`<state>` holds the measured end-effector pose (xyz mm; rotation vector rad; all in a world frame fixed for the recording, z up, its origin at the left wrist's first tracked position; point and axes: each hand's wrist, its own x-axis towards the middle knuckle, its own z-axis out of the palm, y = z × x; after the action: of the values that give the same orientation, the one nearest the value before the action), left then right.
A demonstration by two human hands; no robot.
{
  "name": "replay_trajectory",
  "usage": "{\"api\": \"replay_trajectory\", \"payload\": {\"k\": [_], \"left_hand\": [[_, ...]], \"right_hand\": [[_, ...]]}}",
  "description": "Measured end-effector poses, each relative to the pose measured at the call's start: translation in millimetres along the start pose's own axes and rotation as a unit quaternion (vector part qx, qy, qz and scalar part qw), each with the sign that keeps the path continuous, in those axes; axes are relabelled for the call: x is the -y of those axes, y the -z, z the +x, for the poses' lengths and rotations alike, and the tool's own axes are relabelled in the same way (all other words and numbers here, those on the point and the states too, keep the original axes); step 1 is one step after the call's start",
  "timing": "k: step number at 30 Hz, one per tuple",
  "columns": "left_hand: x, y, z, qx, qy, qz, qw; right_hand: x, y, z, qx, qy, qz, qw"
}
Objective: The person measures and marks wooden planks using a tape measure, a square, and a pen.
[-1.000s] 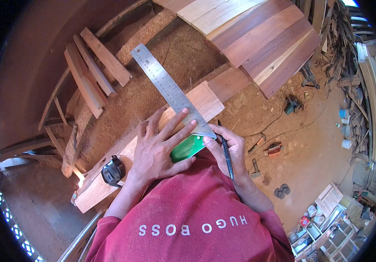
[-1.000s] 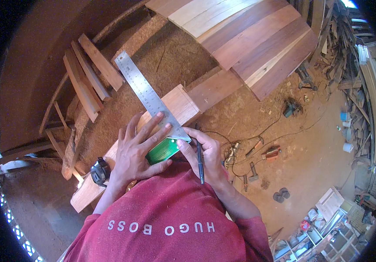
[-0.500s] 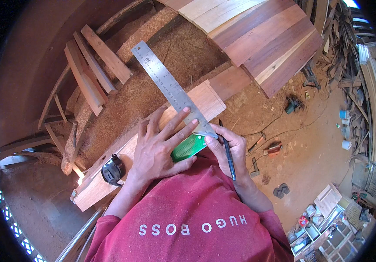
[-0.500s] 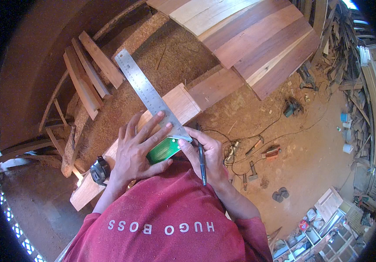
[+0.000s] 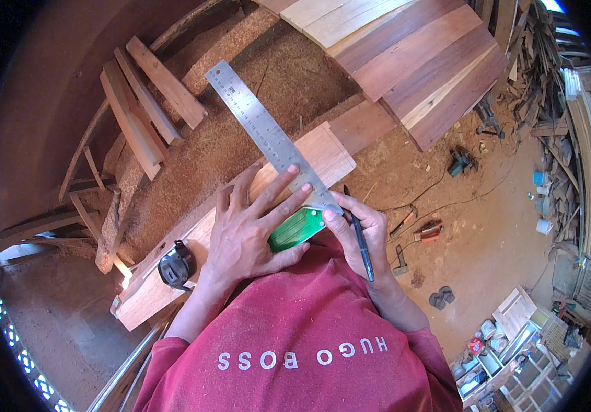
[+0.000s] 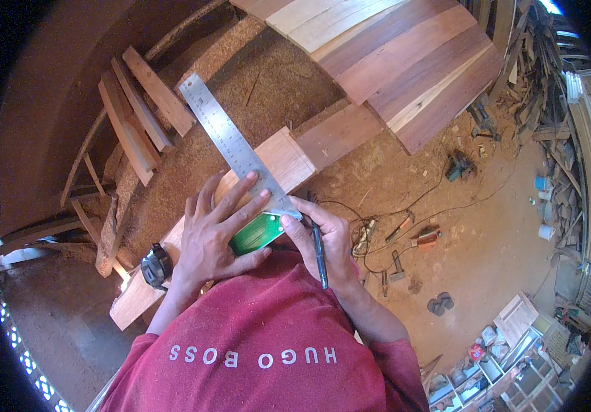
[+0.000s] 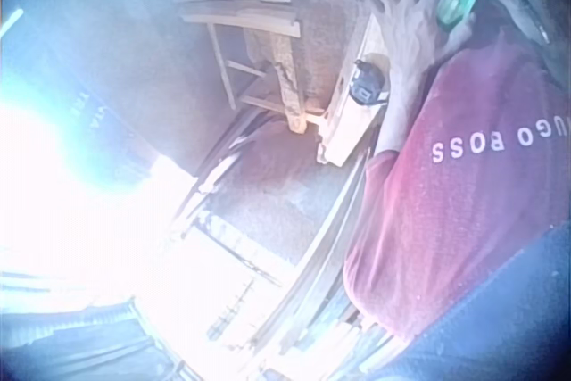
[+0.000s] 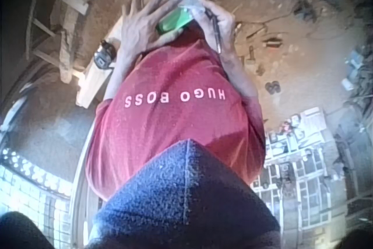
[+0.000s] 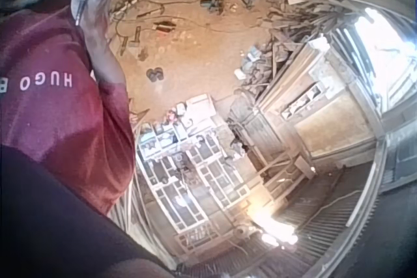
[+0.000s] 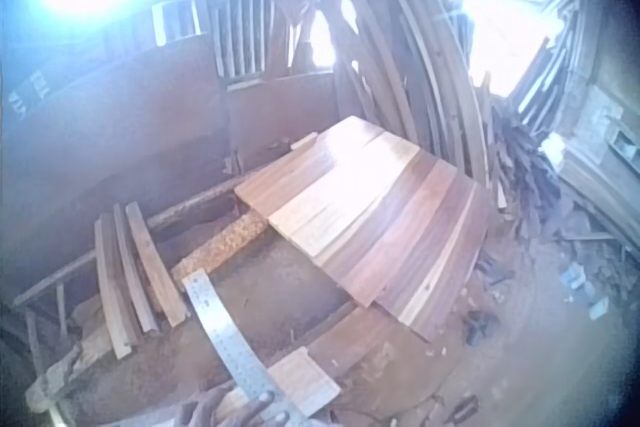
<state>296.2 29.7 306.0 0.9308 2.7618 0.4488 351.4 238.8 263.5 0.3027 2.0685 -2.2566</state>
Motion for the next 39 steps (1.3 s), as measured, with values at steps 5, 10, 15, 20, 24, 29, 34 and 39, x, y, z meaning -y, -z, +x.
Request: {"api": "replay_trajectory", "payload": {"k": [5, 10, 15, 20, 24, 29, 34, 39], "left_hand": [[0.1, -0.2, -0.1, -0.002, 0.004, -0.003, 1.0], [0.7, -0.1, 0.3, -0.005, 0.001, -0.004, 1.0], [0.8, -1.4, 0.2, -0.005, 0.003, -0.007, 1.0], [0.5, -1.2, 0.1, -0.004, 0.006, -0.01, 1.0], [0.7, 0.7, 0.1, -0.004, 0.009, -0.014, 1.0], [2.2, -1.4, -0.1, -0.012, -0.001, -0.019, 1.0], [2.8, -0.5, 1.0, -0.01, -0.003, -0.021, 1.0], [3.9, 0.3, -0.4, -0.012, -0.001, -0.029, 1.0]], "right_hand": [[-0.8, 0.5, -0.4, -0.006, -0.005, -0.015, 1.0], [-1.6, -0.8, -0.8, -0.014, -0.011, 0.001, 1.0], [2.2, -1.2, -1.6, -0.014, -0.033, 0.004, 0.999], [5.6, 1.9, -0.8, -0.005, -0.008, -0.039, 0.999], [28.7, 25.9, 1.6, -0.085, 0.043, -0.161, 0.982], [45.3, 25.0, 29.6, -0.063, 0.202, -0.144, 0.967], [44.6, 8.6, 71.8, 0.016, 0.273, -0.198, 0.942], [51.9, -2.5, 80.3, 0.001, 0.28, -0.233, 0.931]]}}
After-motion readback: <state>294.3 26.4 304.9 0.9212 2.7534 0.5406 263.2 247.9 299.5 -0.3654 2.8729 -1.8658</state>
